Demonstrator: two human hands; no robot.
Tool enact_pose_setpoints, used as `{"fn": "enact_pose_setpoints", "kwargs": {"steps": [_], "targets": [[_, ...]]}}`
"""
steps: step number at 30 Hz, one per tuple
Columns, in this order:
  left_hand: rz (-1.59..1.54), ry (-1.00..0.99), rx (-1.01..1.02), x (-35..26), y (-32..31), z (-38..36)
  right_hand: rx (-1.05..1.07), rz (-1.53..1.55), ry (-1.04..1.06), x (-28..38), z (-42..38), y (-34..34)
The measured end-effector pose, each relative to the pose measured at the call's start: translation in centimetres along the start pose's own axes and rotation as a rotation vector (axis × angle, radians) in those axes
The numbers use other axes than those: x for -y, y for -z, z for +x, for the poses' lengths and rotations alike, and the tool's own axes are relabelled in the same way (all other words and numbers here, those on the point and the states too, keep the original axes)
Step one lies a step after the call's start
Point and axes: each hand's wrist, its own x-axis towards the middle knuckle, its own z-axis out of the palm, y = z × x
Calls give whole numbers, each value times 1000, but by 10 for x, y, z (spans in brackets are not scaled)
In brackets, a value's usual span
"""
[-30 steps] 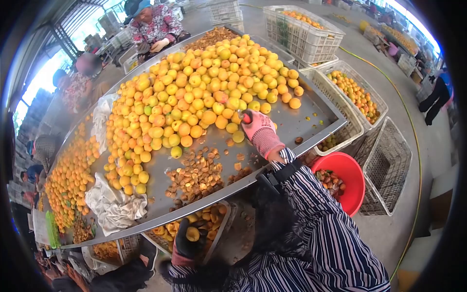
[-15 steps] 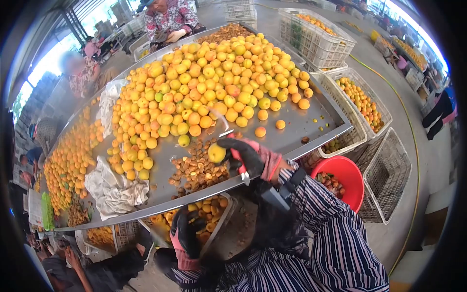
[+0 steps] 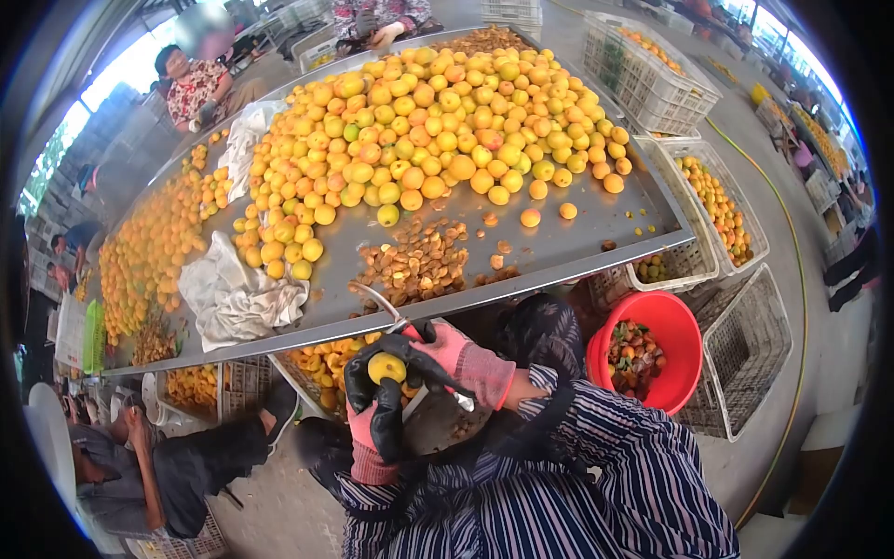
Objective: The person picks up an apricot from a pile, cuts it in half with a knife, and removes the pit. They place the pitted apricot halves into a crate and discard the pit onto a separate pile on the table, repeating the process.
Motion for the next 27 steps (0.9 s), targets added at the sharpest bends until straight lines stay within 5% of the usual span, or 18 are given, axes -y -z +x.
{"fn": "enact_pose_setpoints", "kwargs": {"steps": [1, 3, 5, 7, 13, 16, 21, 25, 27], "targets": [[-1, -3, -8, 0, 1, -4, 7, -5, -1, -1, 1, 1], [64, -2, -102, -1, 4, -15, -131, -994, 215, -7, 2, 3], [75, 35, -140, 2, 16, -21, -79, -839, 455, 7, -10, 3], [-460, 199, -134, -1, 23, -28, 122, -283, 219, 11, -21, 5], [-682, 227, -52, -12, 29, -42, 197, -426, 443, -25, -44, -7], [-798, 274, -78, -19, 27, -45, 232, -447, 319, -12, -53, -14], [-507, 307, -26, -17, 36, -52, 309, -470, 208, 1, -58, -25], [-521, 290, -60, -24, 30, -55, 290, -546, 348, -15, -54, -25], [-369, 132, -21, -25, 27, -57, 272, -593, 434, -18, -55, -25]]}}
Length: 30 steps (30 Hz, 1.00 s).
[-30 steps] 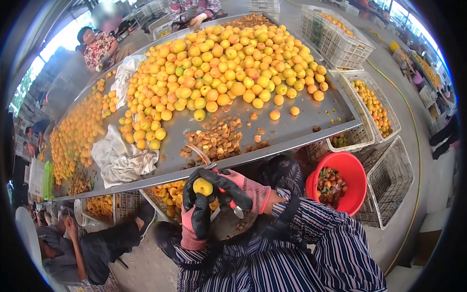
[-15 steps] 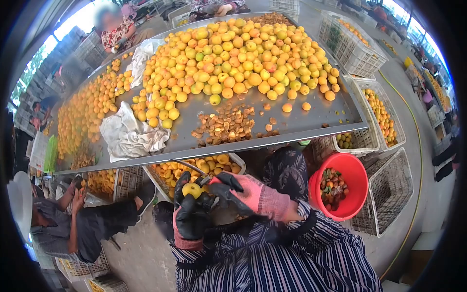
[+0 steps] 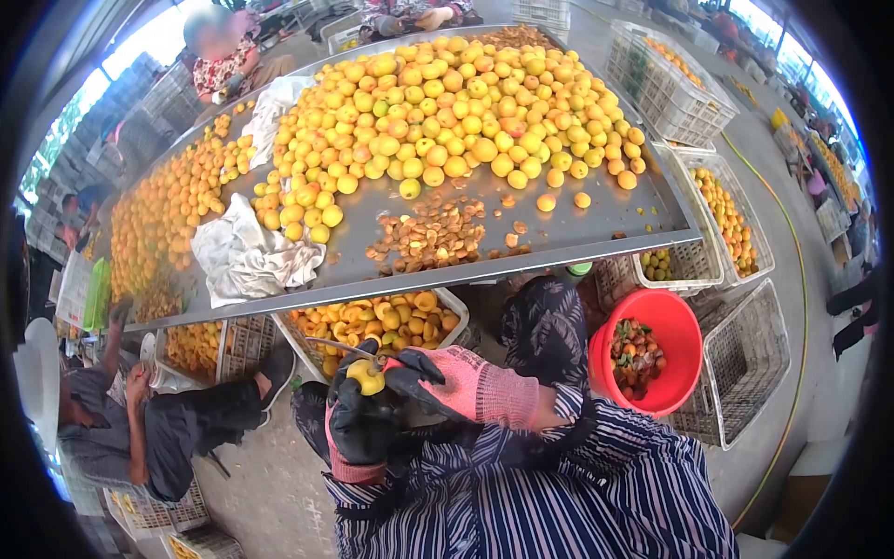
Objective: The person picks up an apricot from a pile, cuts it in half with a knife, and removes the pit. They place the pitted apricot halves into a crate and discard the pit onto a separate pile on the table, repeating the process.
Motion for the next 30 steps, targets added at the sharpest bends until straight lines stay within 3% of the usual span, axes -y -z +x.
{"fn": "enact_pose_setpoints", "kwargs": {"steps": [3, 6, 9, 11, 12, 13, 14, 16, 18, 20, 21, 24, 30], "targets": [[-221, 81, -4, -6, -2, 2, 41, 150, -63, 7, 3, 1], [-207, 46, -18, -8, -4, 1, 49, -17, 39, 6, 5, 1], [-41, 83, -113, -6, -10, 10, 75, -276, -77, 7, 12, 4], [1, 107, -104, 8, 3, 18, 78, -744, -174, 5, 15, 4], [41, 148, -105, 19, 13, 19, 75, -742, -174, 7, 17, 8], [-165, 112, -52, 21, 17, 19, -14, -815, -209, 10, 21, 16], [-163, 109, -52, 20, 19, 19, -103, -885, -241, 12, 25, 22], [-240, 23, -110, 14, 18, 19, -366, -785, -202, 0, 23, 36], [-64, -43, -144, 13, 23, 18, -385, -658, -144, -7, 17, 35], [-470, 6, -123, 4, 13, 19, -196, -256, -17, -6, 10, 26], [-508, -10, -108, 1, 11, 19, -141, -174, 12, 0, 6, 17], [-541, 1, -25, -5, 10, 17, 28, -199, -106, 10, 0, 0], [-551, 9, -3, -3, 17, 13, 105, -247, -182, 5, 4, -13]]}}
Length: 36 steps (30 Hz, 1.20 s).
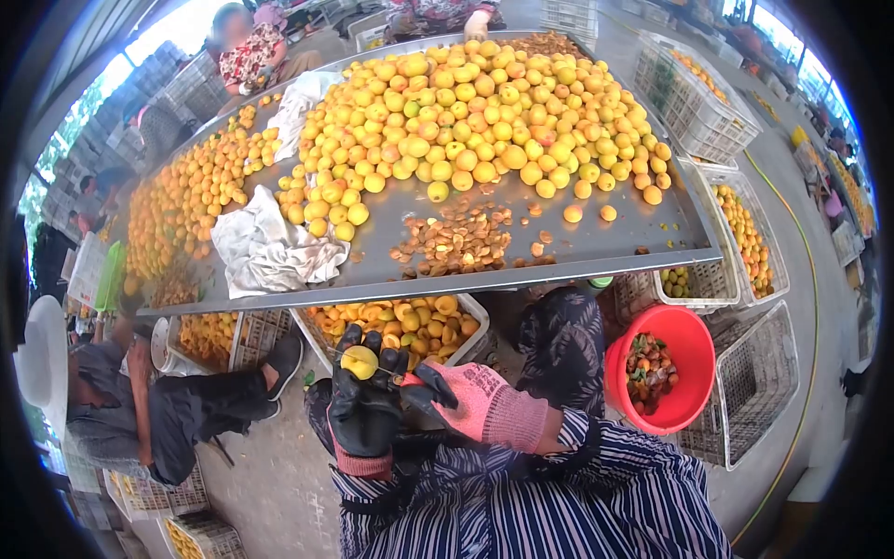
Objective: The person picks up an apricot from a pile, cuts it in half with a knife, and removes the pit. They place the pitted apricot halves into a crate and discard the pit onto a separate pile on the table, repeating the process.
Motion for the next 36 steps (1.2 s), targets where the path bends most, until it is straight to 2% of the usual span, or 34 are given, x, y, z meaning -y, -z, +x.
{"fn": "enact_pose_setpoints", "kwargs": {"steps": [4, 6, 7, 9, 10, 12, 14, 18, 20, 22, 24, 30, 31, 32, 34, 36], "targets": [[-23, -4, -12, 3, -2, -1, -14, -15, 51, 4, -1, -2], [-146, -23, 98, 7, -6, 0, -115, -43, 193, 5, -1, -7], [-146, -22, 96, 7, -8, 0, -114, -41, 192, 8, 0, -6], [-87, 55, -75, 4, -14, 2, 1, -265, -34, 17, 4, 3], [-84, 56, -71, 5, -11, 5, -4, -266, -32, 16, 7, 7], [75, 37, -102, 6, 1, 8, 166, -476, -190, 13, 12, 11], [156, 17, -117, 7, -2, 10, 96, -460, -160, 13, 13, 7], [4, 27, -95, 2, -3, 17, -7, -459, -151, 12, 11, -7], [-308, 26, -137, 0, 6, 21, -36, -429, -117, 0, 6, -15], [-242, 22, -114, 2, 8, 22, 4, -459, -70, -8, 2, -19], [-9, -63, -197, 1, -1, 24, 13, -465, -104, -2, 1, -16], [-14, -32, -179, 6, -17, 22, 40, -513, -179, 13, 11, -3], [227, -77, -133, 12, -18, 19, 68, -508, -201, 15, 16, 1], [229, -77, -132, 12, -17, 18, 95, -502, -222, 17, 18, 2], [23, 47, -207, 12, -12, 20, 81, -494, -217, 14, 22, -3], [23, 76, -245, 11, -7, 22, 74, -482, -214, 14, 19, -7]]}}
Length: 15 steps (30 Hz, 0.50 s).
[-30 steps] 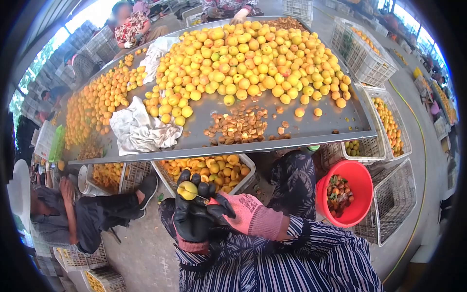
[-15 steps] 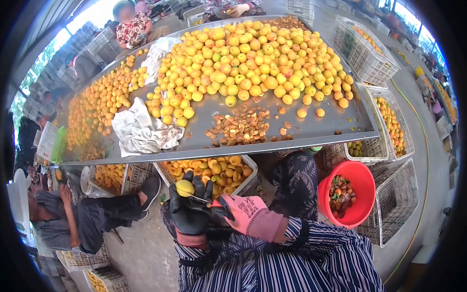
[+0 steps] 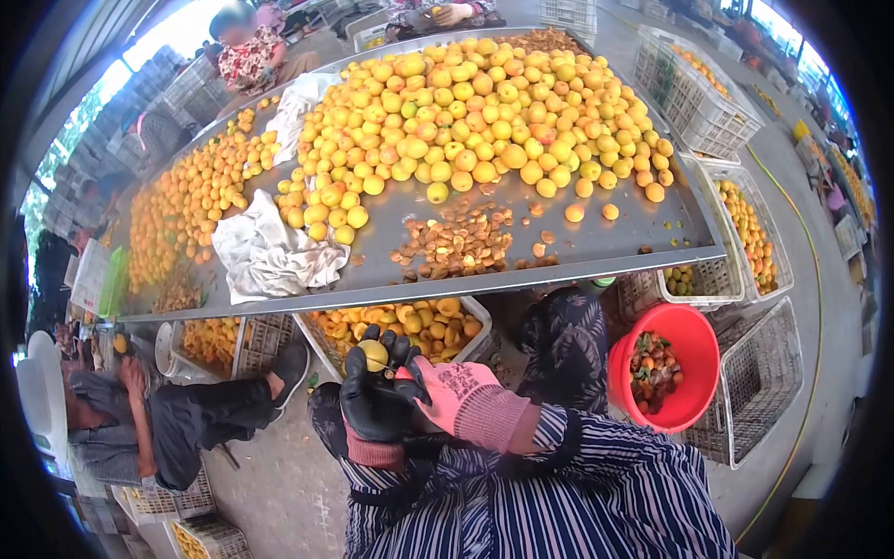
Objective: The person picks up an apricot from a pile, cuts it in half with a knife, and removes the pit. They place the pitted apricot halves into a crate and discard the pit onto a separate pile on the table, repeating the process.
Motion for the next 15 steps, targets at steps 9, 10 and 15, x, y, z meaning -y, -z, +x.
{"fn": "enact_pose_setpoints", "kwargs": {"steps": [9, 10, 15], "targets": [[-146, 98, 23, 5, 18, 15, 39, -47, -23, 0, 1, 2], [-130, 68, -51, 6, 18, 16, 42, -59, -21, -4, 4, -1], [-70, -64, -60, 0, -1, 2, 59, -37, -24, -2, 8, -1]]}}
